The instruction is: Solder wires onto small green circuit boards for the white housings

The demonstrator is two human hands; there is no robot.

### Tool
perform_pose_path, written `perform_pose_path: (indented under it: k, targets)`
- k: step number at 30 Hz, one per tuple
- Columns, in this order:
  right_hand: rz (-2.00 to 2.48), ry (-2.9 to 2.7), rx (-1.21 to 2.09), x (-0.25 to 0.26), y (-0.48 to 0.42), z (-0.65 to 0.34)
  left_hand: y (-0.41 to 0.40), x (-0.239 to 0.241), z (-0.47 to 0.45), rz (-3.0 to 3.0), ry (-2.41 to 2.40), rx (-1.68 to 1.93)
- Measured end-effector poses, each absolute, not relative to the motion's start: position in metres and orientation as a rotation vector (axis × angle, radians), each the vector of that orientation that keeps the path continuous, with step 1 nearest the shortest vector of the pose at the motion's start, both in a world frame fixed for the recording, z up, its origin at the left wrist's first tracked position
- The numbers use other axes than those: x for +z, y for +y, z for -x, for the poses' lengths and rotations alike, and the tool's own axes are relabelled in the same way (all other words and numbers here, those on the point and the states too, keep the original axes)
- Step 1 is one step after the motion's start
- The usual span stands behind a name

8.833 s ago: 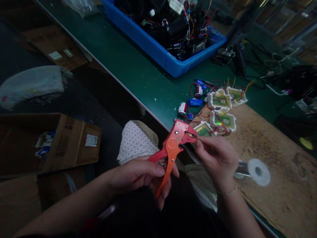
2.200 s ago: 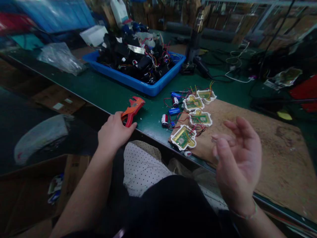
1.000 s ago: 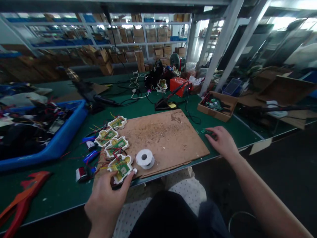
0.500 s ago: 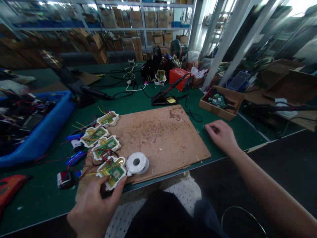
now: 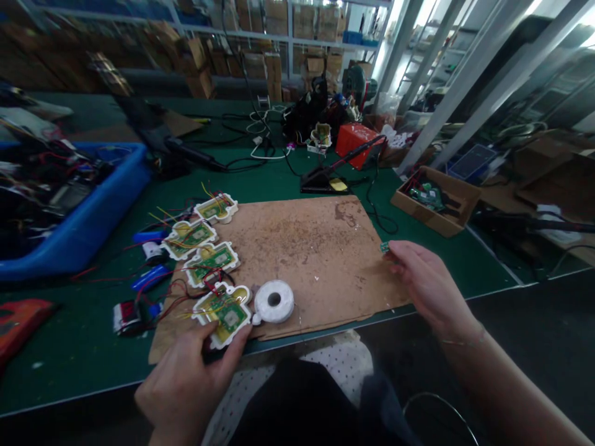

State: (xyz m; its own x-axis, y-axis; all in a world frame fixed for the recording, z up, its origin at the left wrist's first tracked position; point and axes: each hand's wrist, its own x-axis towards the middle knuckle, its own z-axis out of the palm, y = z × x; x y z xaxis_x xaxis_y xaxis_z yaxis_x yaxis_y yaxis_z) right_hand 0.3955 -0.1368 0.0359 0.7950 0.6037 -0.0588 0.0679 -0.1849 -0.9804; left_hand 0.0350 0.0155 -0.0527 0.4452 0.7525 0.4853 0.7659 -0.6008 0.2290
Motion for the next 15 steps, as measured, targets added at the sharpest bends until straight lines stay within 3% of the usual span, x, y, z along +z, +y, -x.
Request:
perform_pose_path:
  k: [7,15]
  targets:
    - [1.708,-0.774,0.693,0.047,-0.109,-0.326,0.001,-0.034,-0.047,2.545,-1.124,-0.979]
    - [1.672,-1.22,0.868,0.067,-0.074,-0.28,-0.007,-0.036,-0.04,2.663,-1.18,-0.998]
